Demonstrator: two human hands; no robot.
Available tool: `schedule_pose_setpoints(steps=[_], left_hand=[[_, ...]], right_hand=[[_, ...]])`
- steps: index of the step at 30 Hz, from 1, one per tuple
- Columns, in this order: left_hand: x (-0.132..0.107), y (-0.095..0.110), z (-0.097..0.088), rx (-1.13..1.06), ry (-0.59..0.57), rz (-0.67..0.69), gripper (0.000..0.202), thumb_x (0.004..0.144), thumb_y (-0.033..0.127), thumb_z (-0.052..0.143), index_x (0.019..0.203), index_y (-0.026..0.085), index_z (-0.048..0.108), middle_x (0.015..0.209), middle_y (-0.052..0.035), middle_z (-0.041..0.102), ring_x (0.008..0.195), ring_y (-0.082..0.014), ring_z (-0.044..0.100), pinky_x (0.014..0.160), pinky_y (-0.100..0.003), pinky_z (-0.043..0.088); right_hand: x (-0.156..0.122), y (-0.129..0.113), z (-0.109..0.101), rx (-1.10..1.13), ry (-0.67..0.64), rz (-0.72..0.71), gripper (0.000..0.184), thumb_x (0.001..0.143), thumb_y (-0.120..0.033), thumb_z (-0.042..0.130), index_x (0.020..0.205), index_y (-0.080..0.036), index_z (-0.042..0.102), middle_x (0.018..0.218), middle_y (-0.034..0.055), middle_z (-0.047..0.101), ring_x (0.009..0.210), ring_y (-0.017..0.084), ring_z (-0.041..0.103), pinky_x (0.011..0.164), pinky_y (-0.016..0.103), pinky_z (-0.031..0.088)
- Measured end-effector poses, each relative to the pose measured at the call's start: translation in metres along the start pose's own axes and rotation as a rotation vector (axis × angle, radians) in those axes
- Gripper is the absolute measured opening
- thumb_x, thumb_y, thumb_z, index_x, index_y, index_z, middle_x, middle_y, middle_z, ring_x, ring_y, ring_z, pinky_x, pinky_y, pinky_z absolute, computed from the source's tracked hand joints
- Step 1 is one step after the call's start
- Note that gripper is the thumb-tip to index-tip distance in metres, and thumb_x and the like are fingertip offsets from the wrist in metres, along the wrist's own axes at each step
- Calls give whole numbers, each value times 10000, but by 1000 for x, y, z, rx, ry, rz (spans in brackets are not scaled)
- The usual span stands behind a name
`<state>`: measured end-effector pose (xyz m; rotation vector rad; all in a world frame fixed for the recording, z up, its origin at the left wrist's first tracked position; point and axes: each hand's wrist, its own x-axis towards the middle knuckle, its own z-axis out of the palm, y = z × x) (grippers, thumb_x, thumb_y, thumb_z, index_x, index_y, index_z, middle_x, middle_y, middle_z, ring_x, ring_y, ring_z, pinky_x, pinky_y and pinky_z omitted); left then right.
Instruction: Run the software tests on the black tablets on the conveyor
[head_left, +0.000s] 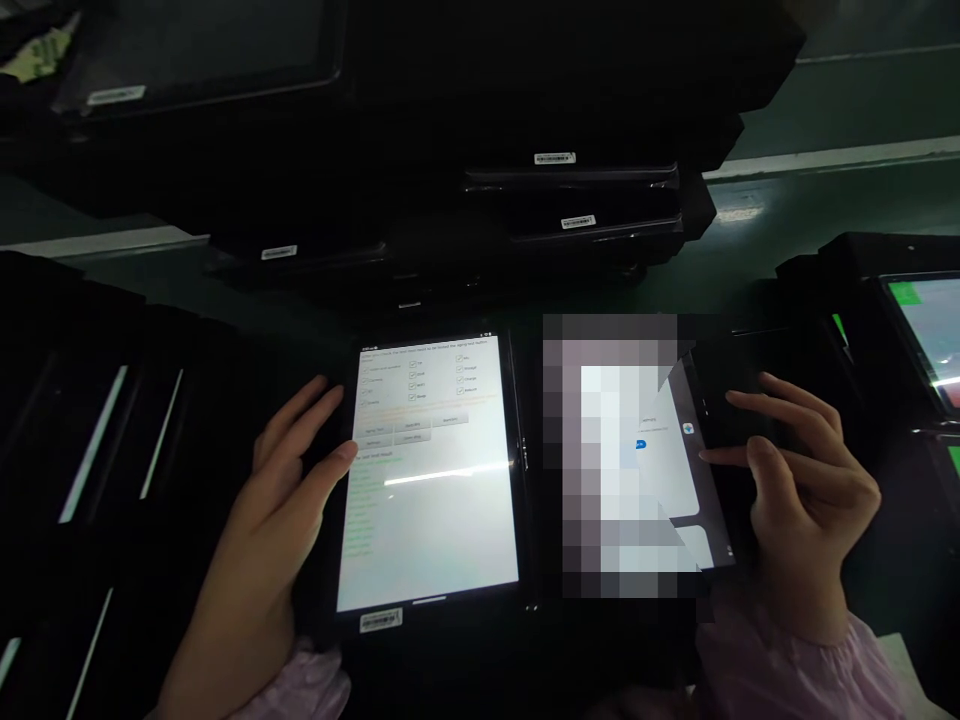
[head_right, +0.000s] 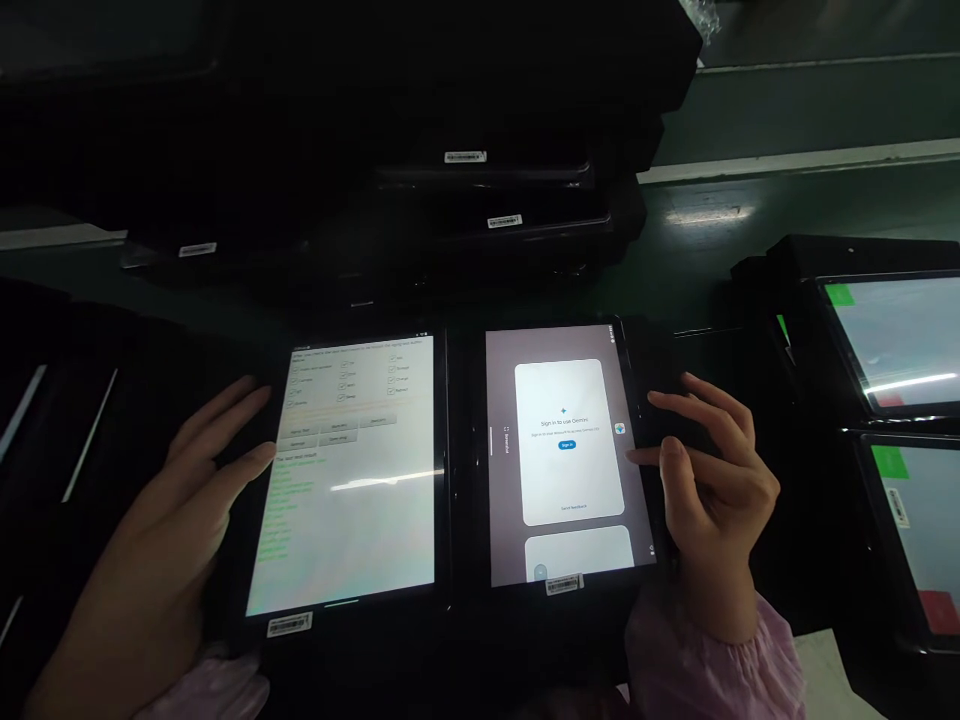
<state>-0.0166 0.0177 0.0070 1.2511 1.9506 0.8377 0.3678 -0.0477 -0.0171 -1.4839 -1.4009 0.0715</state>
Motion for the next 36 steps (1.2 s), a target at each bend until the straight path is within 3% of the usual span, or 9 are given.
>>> schedule_pose_setpoints(steps=[7, 13, 21, 27, 30, 33, 36], left_hand=[[-3, 2, 2, 12, -15, 104, 465, 979, 351, 678, 1435, 433, 716, 1774, 85, 452, 1682, -282, 350, 1409, -542, 281], [-4, -1, 0, 52, -23, 135, 440, 1020, 367, 653, 1457, 375, 706, 1783, 32, 449, 1671, -296, 371, 1392, -553, 314], [-8, -7, -7, 25, -75, 187, 430, 1025, 348, 637, 1449, 350, 707, 1774, 21, 459, 1677, -278, 363, 1370, -516, 367], [-16, -9, -13, 21, -100, 182, 430, 1032, 386, 619, 1454, 375, 700, 1763, 41, 476, 1670, -272, 379, 1334, -523, 427], [-18, -12, -15, 32, -91, 187, 430, 1026, 408, 621, 1445, 375, 712, 1751, 39, 492, 1660, -294, 397, 1283, -511, 498], [-16, -20, -16, 19, -89, 213, 415, 1021, 417, 633, 1427, 410, 723, 1730, 59, 518, 1640, -288, 434, 1314, -514, 459], [-10, -32, -16, -8, -90, 270, 414, 1014, 457, 645, 1419, 430, 730, 1709, 60, 545, 1624, -296, 460, 1335, -540, 423]], right_hand=[[-2, 3, -1, 14, 5, -4, 322, 1026, -234, 683, 759, -324, 838, 1055, -2, 814, 1254, 306, 703, 998, 507, 552], [-2, 1, -2, -54, 11, -17, 331, 1016, -225, 670, 744, -311, 838, 1048, 18, 811, 1199, 319, 716, 982, 533, 591], [-20, -5, -20, -74, 37, 18, 257, 1030, -278, 678, 890, -334, 886, 1145, 52, 800, 1205, 366, 714, 992, 602, 576], [-30, -32, -21, -191, -107, -73, 247, 1053, -248, 650, 984, -314, 878, 1197, 46, 784, 1240, 322, 691, 1003, 538, 582], [-28, -49, -5, -298, -249, -200, 238, 1067, -245, 626, 1090, -318, 851, 1364, 50, 732, 1398, 350, 607, 1064, 569, 579], [-24, -65, 18, -349, -377, -259, 255, 1072, -287, 625, 1247, -340, 804, 1590, 58, 599, 1581, 432, 424, 1140, 666, 552], [-20, -72, 36, -373, -474, -300, 311, 1074, -277, 629, 1347, -338, 764, 1711, 47, 485, 1656, 455, 300, 1196, 682, 533]])
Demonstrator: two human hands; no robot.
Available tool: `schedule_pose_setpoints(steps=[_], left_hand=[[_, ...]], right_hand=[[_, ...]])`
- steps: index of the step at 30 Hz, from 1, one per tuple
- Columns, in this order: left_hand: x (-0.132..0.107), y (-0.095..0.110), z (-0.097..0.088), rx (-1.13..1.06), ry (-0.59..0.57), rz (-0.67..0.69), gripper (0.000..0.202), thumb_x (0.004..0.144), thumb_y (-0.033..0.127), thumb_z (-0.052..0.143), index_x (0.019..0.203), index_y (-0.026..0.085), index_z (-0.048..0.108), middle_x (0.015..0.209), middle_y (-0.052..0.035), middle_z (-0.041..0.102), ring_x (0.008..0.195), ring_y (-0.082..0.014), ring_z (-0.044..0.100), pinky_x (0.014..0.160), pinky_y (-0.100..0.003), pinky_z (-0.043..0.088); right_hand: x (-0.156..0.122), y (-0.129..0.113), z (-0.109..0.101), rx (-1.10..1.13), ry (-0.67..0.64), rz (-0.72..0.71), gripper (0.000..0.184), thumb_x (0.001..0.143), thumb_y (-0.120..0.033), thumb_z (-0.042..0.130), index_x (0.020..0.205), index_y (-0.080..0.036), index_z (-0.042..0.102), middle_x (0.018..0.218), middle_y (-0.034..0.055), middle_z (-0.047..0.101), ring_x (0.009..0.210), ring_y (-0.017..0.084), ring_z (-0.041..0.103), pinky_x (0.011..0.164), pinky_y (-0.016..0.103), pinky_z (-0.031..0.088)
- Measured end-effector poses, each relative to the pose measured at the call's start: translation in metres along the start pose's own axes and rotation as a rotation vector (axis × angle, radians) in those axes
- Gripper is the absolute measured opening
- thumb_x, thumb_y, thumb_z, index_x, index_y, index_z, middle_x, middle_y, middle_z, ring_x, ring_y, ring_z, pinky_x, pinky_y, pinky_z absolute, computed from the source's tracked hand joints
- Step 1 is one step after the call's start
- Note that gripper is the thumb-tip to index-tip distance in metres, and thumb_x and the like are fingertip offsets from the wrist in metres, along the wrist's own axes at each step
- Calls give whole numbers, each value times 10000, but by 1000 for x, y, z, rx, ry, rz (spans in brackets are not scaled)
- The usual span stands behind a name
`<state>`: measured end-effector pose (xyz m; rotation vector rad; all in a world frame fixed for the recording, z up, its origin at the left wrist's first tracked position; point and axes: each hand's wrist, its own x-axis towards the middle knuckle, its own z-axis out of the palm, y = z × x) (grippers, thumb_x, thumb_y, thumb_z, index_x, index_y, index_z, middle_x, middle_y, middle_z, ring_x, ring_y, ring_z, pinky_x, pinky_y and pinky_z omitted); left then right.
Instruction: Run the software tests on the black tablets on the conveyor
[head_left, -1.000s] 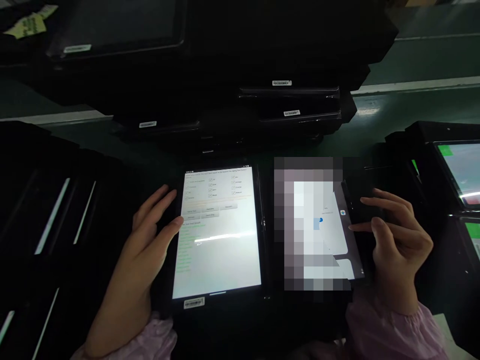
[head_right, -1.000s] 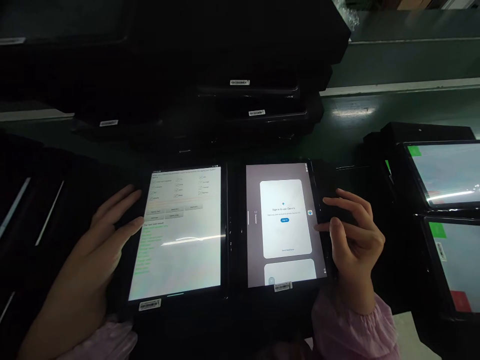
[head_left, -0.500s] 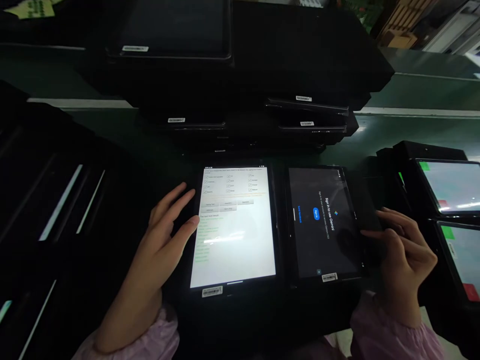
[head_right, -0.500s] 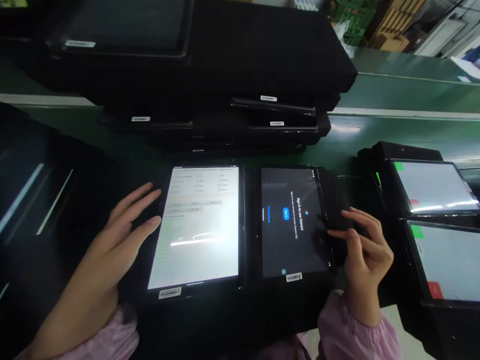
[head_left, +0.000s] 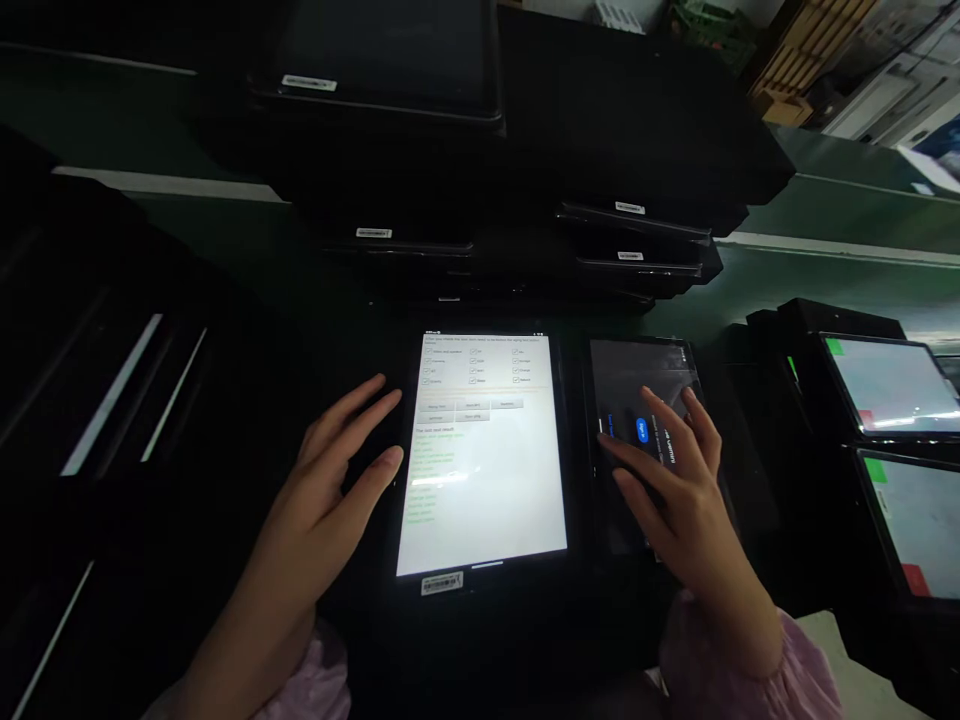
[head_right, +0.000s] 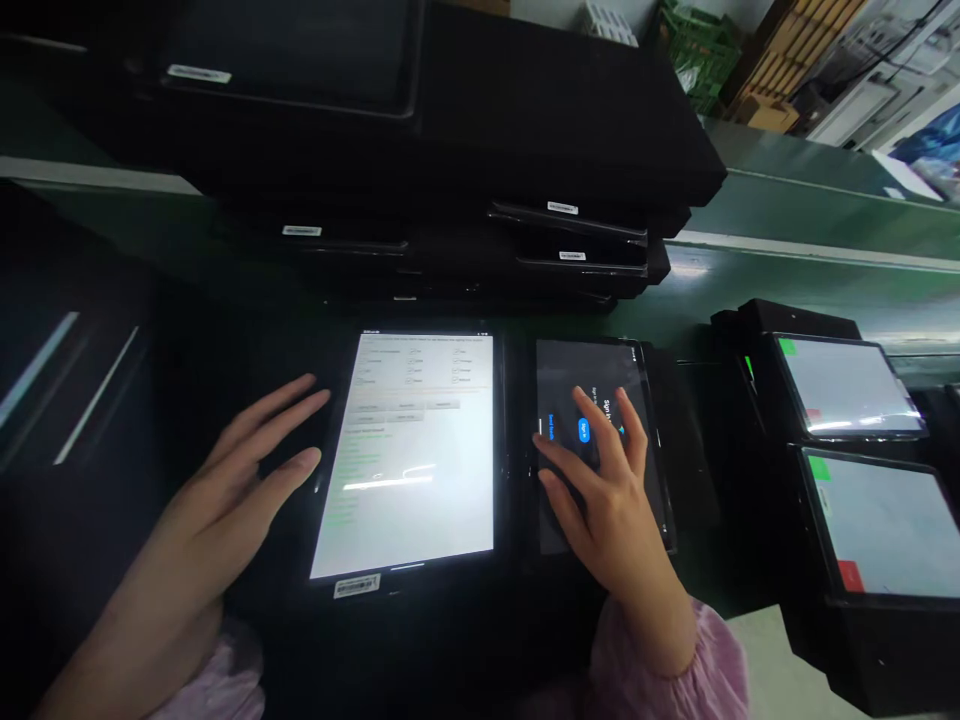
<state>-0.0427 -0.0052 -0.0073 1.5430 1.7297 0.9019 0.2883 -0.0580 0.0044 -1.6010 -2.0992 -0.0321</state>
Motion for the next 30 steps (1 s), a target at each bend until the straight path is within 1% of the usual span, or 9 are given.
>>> schedule_pose_setpoints(steps=[2, 4, 7, 10, 14, 19, 22, 25, 30], left_hand=[[1, -7, 0, -7, -2, 34, 422, 1015, 488, 638, 1423, 433, 730, 1699, 52, 559, 1615, -304, 474, 1322, -537, 440], [1, -12, -1, -6, -4, 45, 430, 1017, 513, 625, 1428, 437, 729, 1690, 47, 571, 1601, -305, 494, 1302, -516, 467], [0, -13, 0, 2, -6, 49, 440, 1019, 550, 610, 1429, 443, 730, 1684, 49, 577, 1584, -313, 514, 1285, -508, 491], [0, -10, 0, 6, -16, 46, 437, 1011, 562, 620, 1420, 458, 733, 1681, 56, 580, 1572, -322, 528, 1285, -531, 490], [1, -3, -3, 3, -35, 16, 436, 1001, 546, 622, 1409, 442, 737, 1680, 53, 580, 1591, -329, 503, 1290, -550, 484], [3, 1, -4, 32, -74, -4, 464, 997, 550, 605, 1425, 413, 721, 1697, 35, 560, 1611, -348, 472, 1297, -571, 473], [3, -1, -2, 37, -50, 19, 457, 998, 554, 602, 1417, 420, 724, 1687, 42, 569, 1607, -340, 477, 1304, -556, 467], [3, -1, 0, 48, -40, 32, 450, 1001, 549, 600, 1412, 419, 728, 1676, 42, 580, 1605, -337, 479, 1297, -542, 478], [5, -1, 1, 49, -46, 28, 472, 994, 537, 607, 1430, 398, 723, 1687, 30, 571, 1621, -340, 454, 1281, -542, 493]], right_hand=[[2, 2, 2, -20, 11, -16, 288, 1077, -264, 630, 1313, -317, 786, 1696, 40, 511, 1667, 445, 282, 1209, 679, 528], [-2, 9, -1, -46, 89, 28, 219, 1080, -276, 641, 1171, -309, 837, 1604, 31, 612, 1650, 435, 322, 1192, 703, 528], [-13, 22, -10, -52, 248, 168, 248, 1086, -293, 644, 965, -302, 860, 1414, 41, 742, 1563, 417, 473, 1136, 718, 543], [-22, 25, -17, 7, 315, 223, 259, 1088, -270, 635, 968, -287, 864, 1323, 64, 781, 1457, 392, 597, 1082, 665, 574], [-21, 16, -15, 59, 274, 145, 226, 1080, -247, 646, 1033, -299, 861, 1343, 52, 773, 1447, 367, 605, 1004, 580, 618], [-18, 8, -9, 108, 207, 4, 217, 1047, -177, 672, 1067, -301, 849, 1431, 37, 733, 1495, 355, 559, 1053, 576, 623], [-18, 4, -8, 115, 176, -19, 221, 1033, -158, 676, 1098, -292, 839, 1464, 37, 714, 1514, 368, 535, 1089, 602, 615], [-11, 4, -9, 86, 154, -8, 225, 1051, -187, 653, 1136, -303, 827, 1496, 42, 689, 1540, 379, 504, 1091, 620, 618], [22, 21, -8, -32, 41, 13, 282, 1112, -358, 584, 1315, -298, 771, 1653, 91, 543, 1630, 452, 353, 1157, 760, 536]])
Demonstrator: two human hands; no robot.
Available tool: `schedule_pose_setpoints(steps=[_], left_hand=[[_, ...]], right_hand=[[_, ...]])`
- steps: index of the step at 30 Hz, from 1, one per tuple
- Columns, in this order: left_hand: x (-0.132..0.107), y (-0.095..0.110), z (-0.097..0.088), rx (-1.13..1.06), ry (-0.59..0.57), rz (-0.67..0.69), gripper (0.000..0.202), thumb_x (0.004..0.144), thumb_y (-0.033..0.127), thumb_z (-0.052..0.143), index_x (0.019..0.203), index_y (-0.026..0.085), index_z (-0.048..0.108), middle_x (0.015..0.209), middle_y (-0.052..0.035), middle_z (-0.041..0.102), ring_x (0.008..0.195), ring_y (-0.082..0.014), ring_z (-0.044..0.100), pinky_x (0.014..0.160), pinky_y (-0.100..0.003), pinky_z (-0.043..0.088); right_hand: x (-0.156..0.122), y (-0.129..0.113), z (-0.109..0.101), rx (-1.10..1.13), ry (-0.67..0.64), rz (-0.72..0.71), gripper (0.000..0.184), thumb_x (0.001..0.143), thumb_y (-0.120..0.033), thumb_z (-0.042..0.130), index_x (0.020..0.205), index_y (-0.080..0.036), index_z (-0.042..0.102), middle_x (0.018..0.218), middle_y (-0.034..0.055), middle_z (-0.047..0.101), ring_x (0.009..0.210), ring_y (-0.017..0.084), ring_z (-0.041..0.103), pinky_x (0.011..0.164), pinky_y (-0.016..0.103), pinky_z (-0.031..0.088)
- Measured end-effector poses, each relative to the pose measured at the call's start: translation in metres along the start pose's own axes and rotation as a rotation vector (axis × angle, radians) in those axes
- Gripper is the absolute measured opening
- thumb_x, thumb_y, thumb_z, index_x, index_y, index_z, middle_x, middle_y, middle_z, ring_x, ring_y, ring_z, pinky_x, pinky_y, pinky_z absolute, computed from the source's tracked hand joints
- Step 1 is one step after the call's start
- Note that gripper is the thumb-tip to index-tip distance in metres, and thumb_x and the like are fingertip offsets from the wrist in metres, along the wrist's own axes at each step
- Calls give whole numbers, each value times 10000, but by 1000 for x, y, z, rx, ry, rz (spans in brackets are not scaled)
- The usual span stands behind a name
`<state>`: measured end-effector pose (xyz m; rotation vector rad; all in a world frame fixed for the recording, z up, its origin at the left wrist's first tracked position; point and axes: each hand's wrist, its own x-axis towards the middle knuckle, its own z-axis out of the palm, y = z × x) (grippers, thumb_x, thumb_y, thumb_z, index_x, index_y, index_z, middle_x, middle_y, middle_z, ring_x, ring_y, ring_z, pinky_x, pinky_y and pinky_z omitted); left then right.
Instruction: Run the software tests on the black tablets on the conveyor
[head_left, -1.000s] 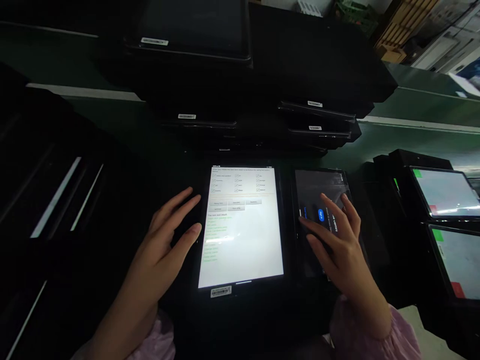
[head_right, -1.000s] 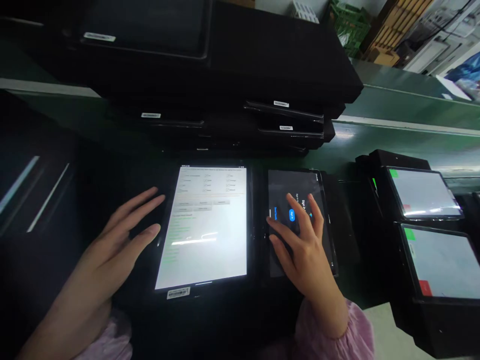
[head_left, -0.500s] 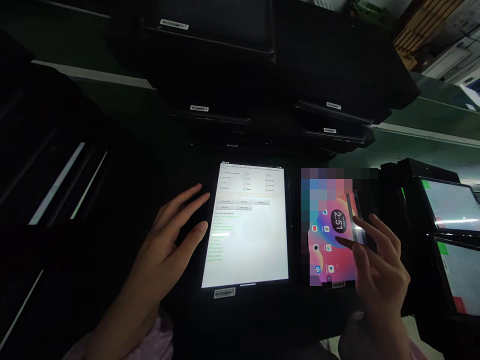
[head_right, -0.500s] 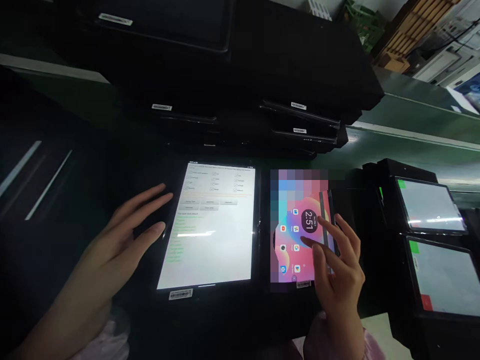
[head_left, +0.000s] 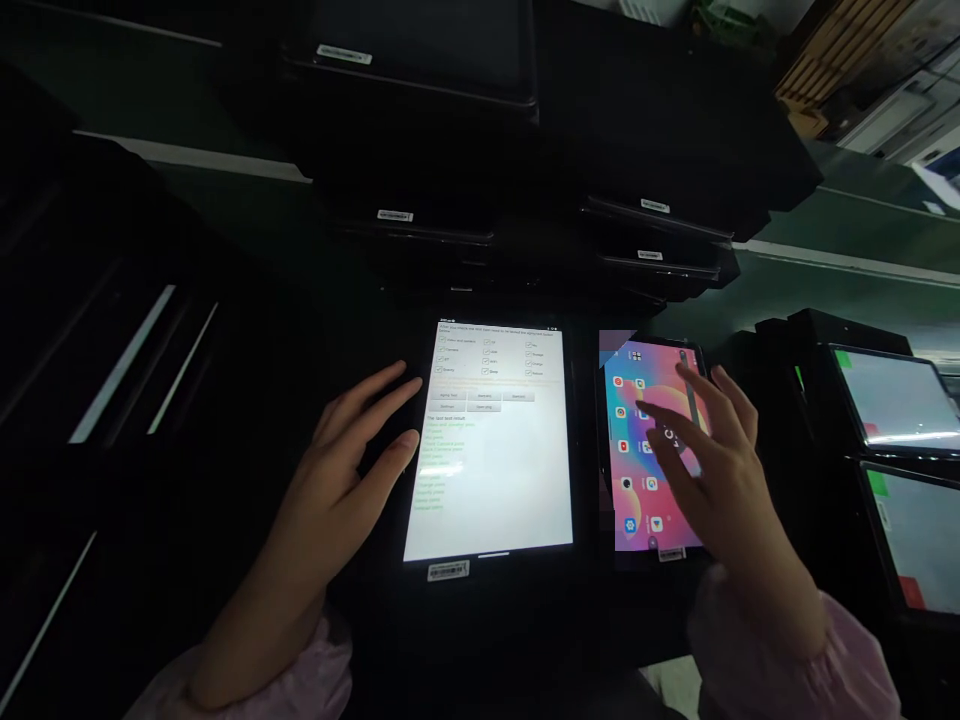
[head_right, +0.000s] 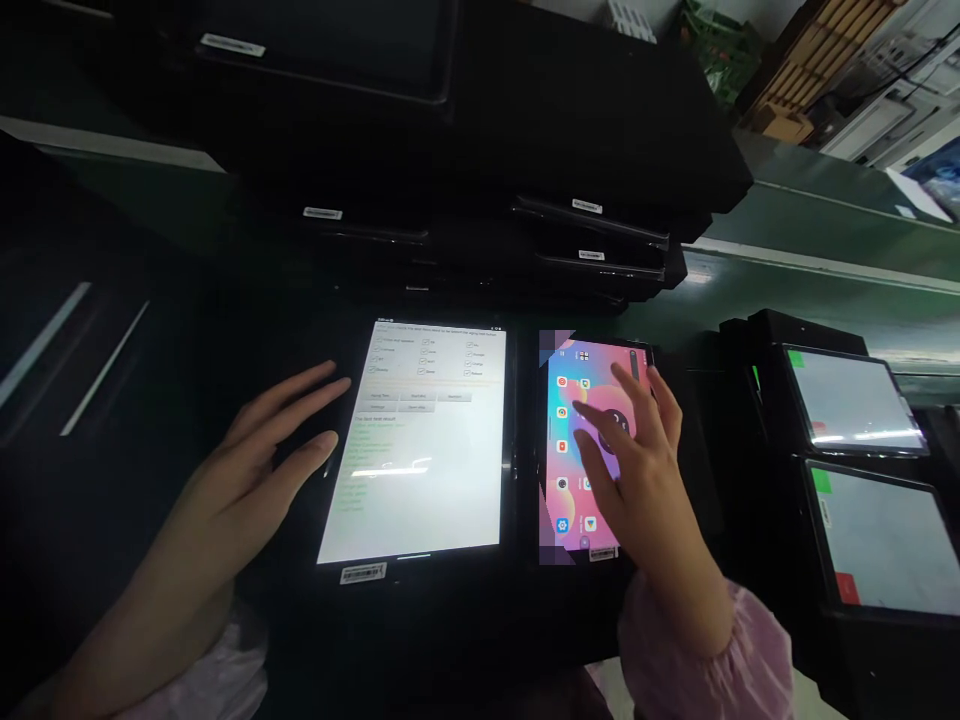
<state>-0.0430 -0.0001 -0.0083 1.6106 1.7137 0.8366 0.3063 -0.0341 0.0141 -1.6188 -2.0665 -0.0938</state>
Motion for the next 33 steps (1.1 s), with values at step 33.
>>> schedule_pose_setpoints(steps=[33], left_hand=[[-1, 1, 2, -29, 19, -14, 515, 994, 581, 580, 1428, 349, 730, 1660, -2, 605, 1593, -354, 495, 1281, -608, 484]], right_hand=[[-5, 18, -20, 22, 209, 252, 374, 1142, -448, 510, 1134, -286, 847, 1506, 69, 692, 1563, 383, 488, 1203, 687, 505]])
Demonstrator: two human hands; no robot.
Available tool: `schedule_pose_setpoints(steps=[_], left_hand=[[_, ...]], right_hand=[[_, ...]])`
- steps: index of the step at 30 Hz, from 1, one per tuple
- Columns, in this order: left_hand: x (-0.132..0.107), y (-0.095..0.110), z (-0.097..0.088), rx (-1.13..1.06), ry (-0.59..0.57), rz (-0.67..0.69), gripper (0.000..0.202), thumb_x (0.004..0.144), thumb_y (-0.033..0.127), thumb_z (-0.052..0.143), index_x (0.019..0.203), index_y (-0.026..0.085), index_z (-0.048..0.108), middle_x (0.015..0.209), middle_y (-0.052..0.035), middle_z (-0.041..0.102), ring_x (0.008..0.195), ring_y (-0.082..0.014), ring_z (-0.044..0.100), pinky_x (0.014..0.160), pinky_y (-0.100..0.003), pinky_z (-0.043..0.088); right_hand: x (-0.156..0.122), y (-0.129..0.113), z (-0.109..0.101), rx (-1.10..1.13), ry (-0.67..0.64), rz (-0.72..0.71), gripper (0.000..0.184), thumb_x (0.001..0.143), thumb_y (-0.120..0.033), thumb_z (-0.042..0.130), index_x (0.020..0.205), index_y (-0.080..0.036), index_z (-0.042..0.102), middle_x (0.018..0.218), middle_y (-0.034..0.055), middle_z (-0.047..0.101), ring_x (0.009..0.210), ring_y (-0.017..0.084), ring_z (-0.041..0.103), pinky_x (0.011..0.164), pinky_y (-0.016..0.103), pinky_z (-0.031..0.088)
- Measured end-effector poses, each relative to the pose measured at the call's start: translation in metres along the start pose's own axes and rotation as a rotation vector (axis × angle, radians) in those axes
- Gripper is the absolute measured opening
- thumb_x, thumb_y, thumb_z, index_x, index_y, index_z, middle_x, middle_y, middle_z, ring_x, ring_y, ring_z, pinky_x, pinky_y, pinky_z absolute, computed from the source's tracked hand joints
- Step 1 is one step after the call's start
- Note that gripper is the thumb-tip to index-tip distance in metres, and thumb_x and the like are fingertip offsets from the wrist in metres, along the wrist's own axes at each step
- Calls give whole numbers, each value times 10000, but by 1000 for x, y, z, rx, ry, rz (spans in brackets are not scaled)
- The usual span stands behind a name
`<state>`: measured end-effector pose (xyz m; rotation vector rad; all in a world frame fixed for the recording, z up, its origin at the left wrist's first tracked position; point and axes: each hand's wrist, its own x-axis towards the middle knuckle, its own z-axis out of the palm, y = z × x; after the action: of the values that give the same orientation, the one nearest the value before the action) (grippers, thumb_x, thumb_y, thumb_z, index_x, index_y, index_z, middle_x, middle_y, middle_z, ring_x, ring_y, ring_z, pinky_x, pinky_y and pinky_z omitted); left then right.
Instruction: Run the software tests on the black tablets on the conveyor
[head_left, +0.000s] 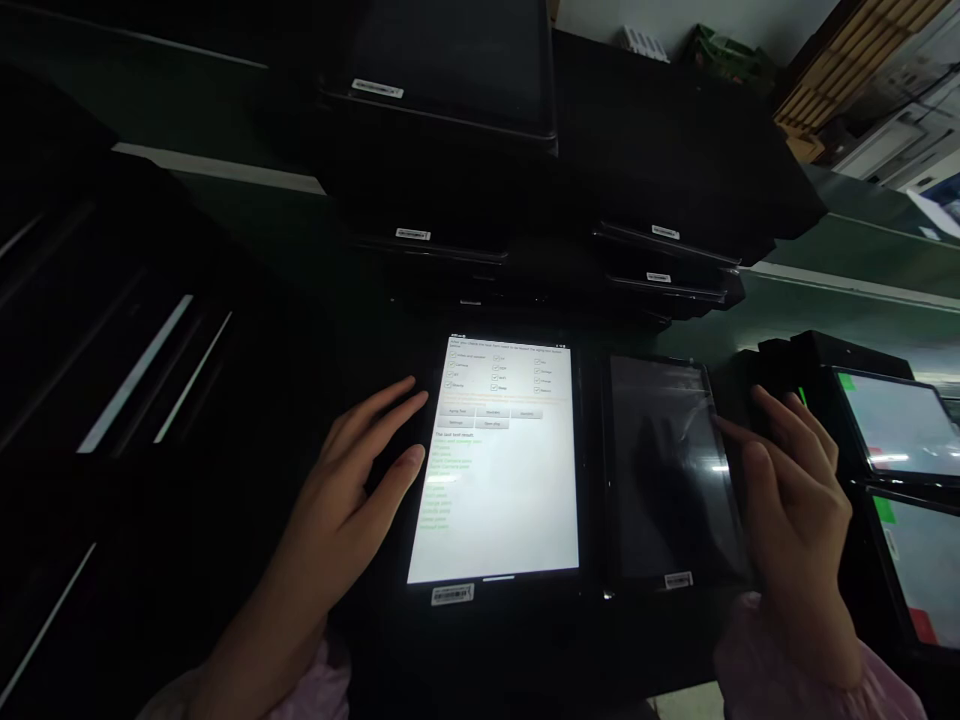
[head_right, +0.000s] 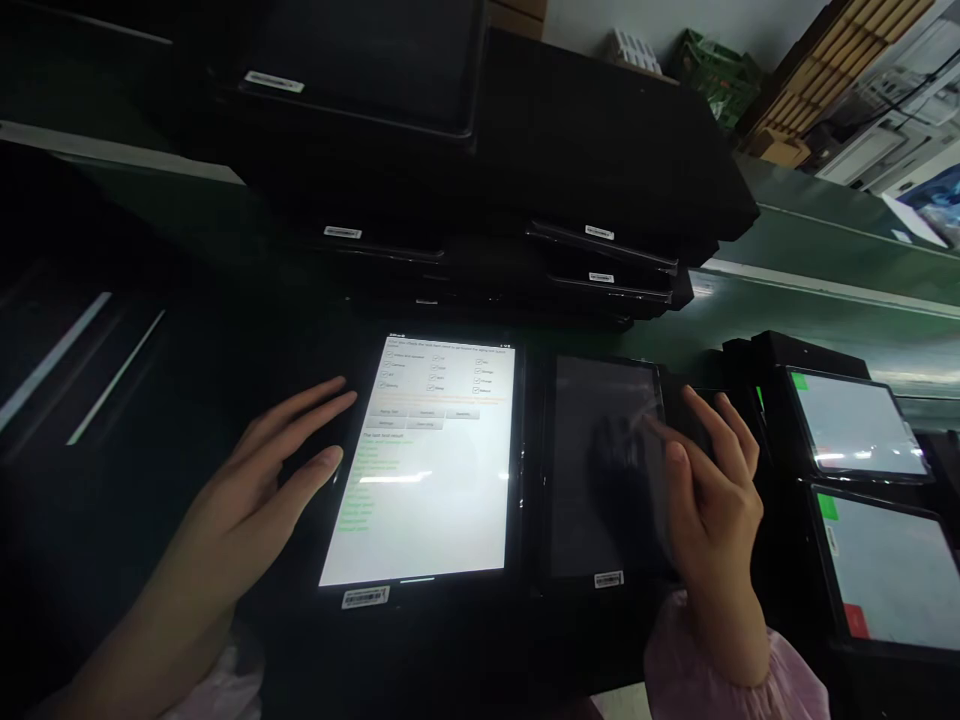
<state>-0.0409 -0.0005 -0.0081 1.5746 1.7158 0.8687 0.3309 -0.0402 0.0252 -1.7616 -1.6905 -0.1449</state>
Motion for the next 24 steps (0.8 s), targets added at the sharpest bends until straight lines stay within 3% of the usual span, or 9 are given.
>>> schedule_pose_setpoints(steps=[8, 16, 21, 24], left_hand=[[-2, -4, 1, 16, 46, 21, 445, 1020, 574, 603, 1418, 427, 734, 1645, 46, 614, 1576, -323, 519, 1275, -576, 497], [0, -9, 3, -4, 81, 0, 408, 981, 581, 652, 1361, 481, 760, 1623, 70, 632, 1578, -332, 518, 1307, -660, 436], [-4, 14, 3, -69, 74, -105, 350, 993, 490, 666, 1329, 491, 766, 1627, 104, 623, 1581, -305, 518, 1347, -643, 399], [-9, 30, 4, -167, 147, -170, 308, 992, 430, 670, 1272, 480, 788, 1594, 115, 653, 1580, -285, 523, 1390, -605, 338]], right_hand=[[-32, 1, -10, 12, 98, 40, 262, 1119, -274, 585, 1088, -279, 845, 1361, 70, 765, 1466, 350, 598, 1145, 615, 533], [-35, -2, -14, -13, 118, 3, 259, 1108, -215, 606, 991, -235, 835, 1312, 84, 776, 1423, 318, 634, 1081, 507, 552], [-52, -6, -13, -15, 146, 51, 236, 1115, -231, 592, 1085, -232, 827, 1314, 82, 769, 1405, 301, 644, 1096, 500, 557], [-62, 0, -11, -45, 168, 105, 227, 1119, -268, 595, 1129, -233, 819, 1306, 85, 771, 1405, 307, 644, 1061, 495, 579]])
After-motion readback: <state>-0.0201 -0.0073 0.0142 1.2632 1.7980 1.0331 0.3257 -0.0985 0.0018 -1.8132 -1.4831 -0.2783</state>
